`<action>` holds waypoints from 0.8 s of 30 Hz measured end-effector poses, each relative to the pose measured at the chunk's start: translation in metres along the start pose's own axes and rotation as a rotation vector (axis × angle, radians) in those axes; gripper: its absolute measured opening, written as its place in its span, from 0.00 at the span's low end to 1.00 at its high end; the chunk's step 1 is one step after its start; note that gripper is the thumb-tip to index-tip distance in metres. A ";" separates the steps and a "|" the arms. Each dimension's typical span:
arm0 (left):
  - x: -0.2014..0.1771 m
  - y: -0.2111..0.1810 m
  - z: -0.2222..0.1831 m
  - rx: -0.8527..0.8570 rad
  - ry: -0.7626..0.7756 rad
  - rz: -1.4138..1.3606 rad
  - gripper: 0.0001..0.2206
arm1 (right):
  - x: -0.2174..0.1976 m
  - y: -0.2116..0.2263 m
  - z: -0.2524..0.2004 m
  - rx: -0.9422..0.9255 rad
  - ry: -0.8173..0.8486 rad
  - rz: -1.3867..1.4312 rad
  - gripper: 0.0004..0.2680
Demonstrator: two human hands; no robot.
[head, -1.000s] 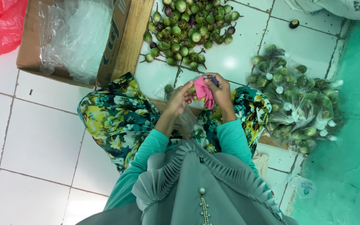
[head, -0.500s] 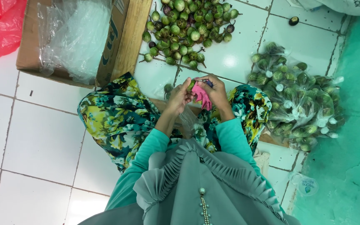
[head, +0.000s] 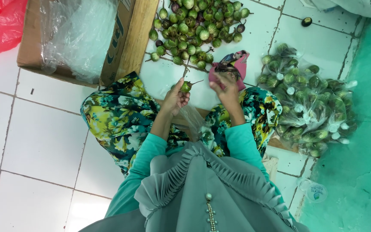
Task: Packaging small green fruits into plastic bags and sealing them.
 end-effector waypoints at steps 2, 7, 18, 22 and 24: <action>0.004 0.007 -0.002 -0.007 0.036 0.052 0.26 | 0.014 0.031 -0.001 0.083 0.103 0.255 0.14; 0.014 0.001 -0.027 0.009 0.109 0.138 0.30 | 0.038 0.038 -0.007 0.182 0.170 0.651 0.06; 0.007 0.028 -0.157 0.259 0.275 1.523 0.27 | -0.038 0.062 -0.088 0.403 0.104 0.480 0.03; 0.007 0.061 -0.139 0.442 0.189 1.633 0.25 | -0.044 0.098 -0.110 0.395 0.216 0.481 0.02; -0.005 0.086 -0.115 0.596 0.098 1.669 0.15 | -0.037 0.113 -0.111 0.259 0.291 0.388 0.03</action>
Point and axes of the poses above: each hand's wrist, its own z-axis towards the middle knuckle, its own x-axis out of the palm, y = z × x, the point moved 7 cm from there along z, towards the middle knuckle, and after that the axes turned 1 degree about y, right-handed, at the moved point
